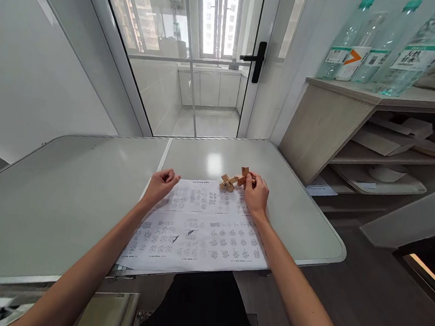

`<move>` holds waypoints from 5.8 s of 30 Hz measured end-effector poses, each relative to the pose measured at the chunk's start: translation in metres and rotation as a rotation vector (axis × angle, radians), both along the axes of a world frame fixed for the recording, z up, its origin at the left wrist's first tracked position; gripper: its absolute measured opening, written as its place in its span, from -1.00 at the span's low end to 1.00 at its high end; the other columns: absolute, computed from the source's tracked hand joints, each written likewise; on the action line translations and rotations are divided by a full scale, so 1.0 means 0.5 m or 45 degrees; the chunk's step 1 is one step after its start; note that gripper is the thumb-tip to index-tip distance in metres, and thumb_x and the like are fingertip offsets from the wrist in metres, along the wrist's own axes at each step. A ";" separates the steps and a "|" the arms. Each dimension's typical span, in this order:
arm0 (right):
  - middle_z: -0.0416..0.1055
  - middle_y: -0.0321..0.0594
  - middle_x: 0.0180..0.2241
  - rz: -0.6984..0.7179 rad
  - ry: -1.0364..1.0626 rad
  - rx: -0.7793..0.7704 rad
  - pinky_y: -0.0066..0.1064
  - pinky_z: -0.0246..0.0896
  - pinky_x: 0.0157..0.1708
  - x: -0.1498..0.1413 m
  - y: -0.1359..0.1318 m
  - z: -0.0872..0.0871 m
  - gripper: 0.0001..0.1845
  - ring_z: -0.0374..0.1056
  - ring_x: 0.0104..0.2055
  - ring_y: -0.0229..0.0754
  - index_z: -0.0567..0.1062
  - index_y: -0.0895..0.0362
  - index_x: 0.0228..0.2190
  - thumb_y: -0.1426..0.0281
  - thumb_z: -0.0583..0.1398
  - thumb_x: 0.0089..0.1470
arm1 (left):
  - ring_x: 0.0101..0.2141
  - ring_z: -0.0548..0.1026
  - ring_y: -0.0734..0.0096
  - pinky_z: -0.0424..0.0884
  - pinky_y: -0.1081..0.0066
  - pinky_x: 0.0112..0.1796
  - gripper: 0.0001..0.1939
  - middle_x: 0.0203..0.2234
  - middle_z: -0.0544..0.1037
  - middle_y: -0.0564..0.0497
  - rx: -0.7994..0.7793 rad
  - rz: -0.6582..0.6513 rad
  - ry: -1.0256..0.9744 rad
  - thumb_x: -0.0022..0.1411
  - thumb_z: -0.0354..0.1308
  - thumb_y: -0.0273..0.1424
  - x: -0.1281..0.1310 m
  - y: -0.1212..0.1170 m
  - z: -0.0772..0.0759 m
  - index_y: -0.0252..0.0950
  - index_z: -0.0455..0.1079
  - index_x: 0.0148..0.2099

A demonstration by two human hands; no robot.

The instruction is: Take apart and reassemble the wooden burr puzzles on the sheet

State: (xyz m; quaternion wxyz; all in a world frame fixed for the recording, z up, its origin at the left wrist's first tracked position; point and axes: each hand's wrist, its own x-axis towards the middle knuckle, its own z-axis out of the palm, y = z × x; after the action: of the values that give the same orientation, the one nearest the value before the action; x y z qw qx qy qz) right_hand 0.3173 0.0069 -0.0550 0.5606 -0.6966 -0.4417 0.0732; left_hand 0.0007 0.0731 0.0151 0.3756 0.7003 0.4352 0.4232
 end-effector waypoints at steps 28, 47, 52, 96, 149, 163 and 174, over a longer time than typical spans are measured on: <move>0.52 -0.32 -0.34 0.876 1.265 0.111 -0.50 0.37 -0.40 -0.003 -0.011 0.030 -0.59 0.31 -0.43 -0.35 0.64 0.05 -0.24 0.20 0.58 -0.11 | -0.51 0.11 0.52 0.08 0.43 -0.42 -0.60 -0.57 0.16 0.18 -0.056 -0.325 0.110 0.24 0.20 -0.18 0.097 -0.048 -0.056 -0.23 0.08 -0.46; 0.55 -0.20 -0.31 1.499 1.016 -0.349 -0.36 0.44 -0.32 -0.036 -0.031 0.026 -0.61 0.44 -0.40 -0.27 0.67 0.13 -0.09 0.19 0.49 0.11 | -0.16 0.57 0.25 0.51 0.18 -0.12 0.12 0.18 0.45 -0.13 0.243 -0.576 0.205 -0.04 0.57 -0.03 0.091 -0.071 -0.074 -0.01 0.08 0.45; 0.56 -0.20 -0.28 1.497 1.018 -0.363 -0.33 0.46 -0.30 -0.036 -0.026 0.019 -0.63 0.45 -0.40 -0.28 0.65 0.14 -0.10 0.22 0.49 0.12 | 0.05 0.56 0.02 0.52 0.12 -0.03 0.12 0.17 0.49 -0.17 0.268 -0.615 0.199 -0.08 0.59 0.01 0.094 -0.076 -0.067 -0.07 0.16 0.43; 0.58 -0.28 -0.42 1.441 0.918 -0.289 -0.43 0.27 -0.51 -0.056 -0.028 0.039 -0.62 0.36 -0.56 -0.32 0.47 0.09 -0.37 0.12 0.45 0.14 | -0.35 0.57 0.41 0.58 0.32 -0.24 -0.07 -0.05 0.63 -0.05 0.227 -0.526 0.139 -0.08 0.55 -0.31 0.094 -0.076 -0.048 -0.09 0.29 0.33; 0.53 -0.27 -0.39 1.403 0.521 -0.331 -0.39 0.24 -0.43 -0.085 -0.049 0.066 -0.59 0.30 -0.53 -0.33 0.59 0.13 -0.35 0.02 0.37 0.20 | -0.11 0.59 0.20 0.45 0.32 -0.09 -0.42 -0.11 0.61 -0.07 -0.380 -0.645 -0.137 0.12 0.50 -0.14 0.098 -0.069 -0.045 -0.28 0.43 0.08; 0.49 -0.27 -0.39 1.407 0.559 -0.329 -0.38 0.18 -0.43 -0.089 -0.048 0.060 -0.60 0.28 -0.49 -0.31 0.57 0.11 -0.32 0.02 0.35 0.23 | -0.03 0.60 0.07 0.46 0.12 0.03 -0.35 -0.03 0.61 -0.16 -0.409 -0.618 -0.156 0.11 0.51 -0.11 0.095 -0.068 -0.046 -0.27 0.40 0.14; 0.35 -0.37 -0.53 1.635 0.484 -0.439 -0.36 0.15 -0.38 -0.085 -0.051 0.076 -0.67 0.23 -0.48 -0.29 0.61 0.14 -0.27 0.11 0.30 0.28 | 0.11 0.54 0.00 0.38 -0.03 0.20 -0.21 0.15 0.56 -0.15 -0.249 -0.769 -0.176 0.05 0.56 -0.24 0.094 -0.086 -0.046 -0.12 0.40 0.31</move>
State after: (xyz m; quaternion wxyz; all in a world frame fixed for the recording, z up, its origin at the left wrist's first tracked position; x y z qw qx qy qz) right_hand 0.2747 -0.0185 -0.0172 0.3554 -0.3513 -0.6427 0.5807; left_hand 0.0478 0.0301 -0.0078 0.5784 0.7280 0.2198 0.2951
